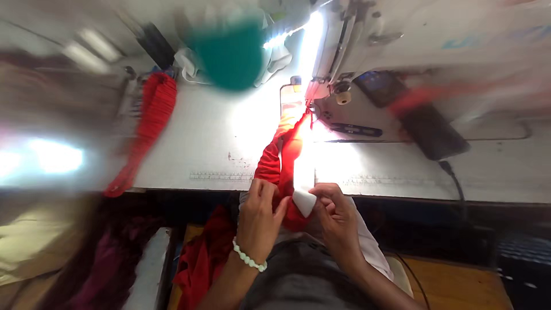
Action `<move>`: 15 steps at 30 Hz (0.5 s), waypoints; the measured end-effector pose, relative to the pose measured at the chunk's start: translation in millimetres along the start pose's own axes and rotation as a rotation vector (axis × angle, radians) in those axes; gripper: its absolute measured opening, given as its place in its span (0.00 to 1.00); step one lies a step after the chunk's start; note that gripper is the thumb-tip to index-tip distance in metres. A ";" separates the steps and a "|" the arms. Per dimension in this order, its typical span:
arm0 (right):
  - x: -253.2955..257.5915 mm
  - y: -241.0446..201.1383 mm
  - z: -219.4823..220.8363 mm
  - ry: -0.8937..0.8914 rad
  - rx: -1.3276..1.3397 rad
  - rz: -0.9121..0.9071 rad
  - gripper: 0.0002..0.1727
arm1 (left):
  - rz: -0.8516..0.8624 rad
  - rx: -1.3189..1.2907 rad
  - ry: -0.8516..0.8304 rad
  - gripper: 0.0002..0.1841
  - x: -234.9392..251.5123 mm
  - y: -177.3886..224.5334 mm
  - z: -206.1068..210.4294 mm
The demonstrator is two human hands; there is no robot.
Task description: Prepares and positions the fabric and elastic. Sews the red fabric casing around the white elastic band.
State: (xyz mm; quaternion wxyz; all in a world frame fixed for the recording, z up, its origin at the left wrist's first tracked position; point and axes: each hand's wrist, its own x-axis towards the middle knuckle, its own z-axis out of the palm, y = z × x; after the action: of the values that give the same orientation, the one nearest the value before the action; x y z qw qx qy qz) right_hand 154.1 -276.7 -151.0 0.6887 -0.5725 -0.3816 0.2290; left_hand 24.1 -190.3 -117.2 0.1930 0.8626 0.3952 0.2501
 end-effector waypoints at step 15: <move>-8.7 10.5 -13.4 -0.116 -0.131 -0.023 0.07 | 0.044 -0.193 0.213 0.07 -3.1 -11.9 11.7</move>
State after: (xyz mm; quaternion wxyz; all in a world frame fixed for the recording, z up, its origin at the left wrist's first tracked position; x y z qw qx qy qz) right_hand 160.6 -289.0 -164.1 0.6292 -0.5976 -0.4413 0.2285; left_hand 22.1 -187.0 -133.7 0.2263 0.8171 0.3684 0.3814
